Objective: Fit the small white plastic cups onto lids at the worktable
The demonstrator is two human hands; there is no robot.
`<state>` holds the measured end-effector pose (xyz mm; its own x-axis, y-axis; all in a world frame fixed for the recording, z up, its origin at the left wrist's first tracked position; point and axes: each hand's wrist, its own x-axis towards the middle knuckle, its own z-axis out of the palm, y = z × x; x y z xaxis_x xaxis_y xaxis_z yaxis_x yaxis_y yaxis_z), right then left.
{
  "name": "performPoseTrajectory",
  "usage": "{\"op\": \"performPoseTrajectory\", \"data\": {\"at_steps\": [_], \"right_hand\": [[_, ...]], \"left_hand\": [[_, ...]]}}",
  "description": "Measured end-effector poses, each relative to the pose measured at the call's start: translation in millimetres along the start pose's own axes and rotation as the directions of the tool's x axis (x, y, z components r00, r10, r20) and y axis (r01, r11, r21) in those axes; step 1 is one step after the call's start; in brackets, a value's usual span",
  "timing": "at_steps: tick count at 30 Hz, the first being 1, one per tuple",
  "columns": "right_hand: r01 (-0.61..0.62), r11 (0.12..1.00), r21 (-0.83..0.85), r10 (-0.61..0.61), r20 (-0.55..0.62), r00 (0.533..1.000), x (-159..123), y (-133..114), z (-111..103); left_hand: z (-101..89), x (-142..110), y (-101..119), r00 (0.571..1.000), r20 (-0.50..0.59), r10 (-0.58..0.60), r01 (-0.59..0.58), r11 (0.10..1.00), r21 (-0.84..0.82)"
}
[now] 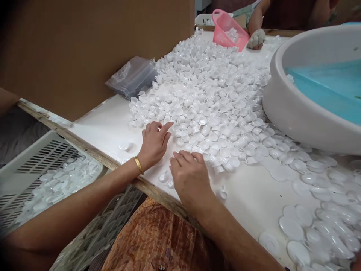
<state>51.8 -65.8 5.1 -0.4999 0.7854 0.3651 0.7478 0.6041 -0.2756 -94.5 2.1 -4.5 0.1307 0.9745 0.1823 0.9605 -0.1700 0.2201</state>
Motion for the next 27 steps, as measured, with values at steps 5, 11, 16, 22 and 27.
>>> {"op": "performPoseTrajectory", "data": {"at_steps": [5, 11, 16, 22, 27], "right_hand": [[-0.144, 0.983, 0.110, 0.144, 0.009, 0.990, -11.0, 6.8, -10.8], [-0.256, 0.951, 0.176, 0.255, 0.029, 0.967, -10.7, 12.3, -14.4], [-0.296, 0.929, 0.224, 0.307, -0.018, 0.951, -5.3, 11.7, -16.3], [-0.283, 0.932, 0.227, 0.304, -0.062, 0.951, 0.0, 11.5, -9.8], [-0.302, 0.937, 0.176, 0.328, -0.147, 0.933, -13.7, 35.3, -12.9]], "left_hand": [[6.5, -0.6, 4.1, 0.996, 0.038, 0.082, -0.084, 0.994, 0.068], [14.4, 1.4, 3.8, 0.992, 0.042, 0.117, -0.119, 0.990, 0.070], [17.1, 3.9, 1.2, 0.984, 0.056, 0.170, -0.175, 0.981, 0.080], [23.4, 13.5, 20.1, 0.979, 0.000, 0.206, -0.205, 0.975, 0.083], [23.3, 10.3, 22.1, 0.985, -0.022, 0.169, -0.167, 0.984, 0.058]]}}
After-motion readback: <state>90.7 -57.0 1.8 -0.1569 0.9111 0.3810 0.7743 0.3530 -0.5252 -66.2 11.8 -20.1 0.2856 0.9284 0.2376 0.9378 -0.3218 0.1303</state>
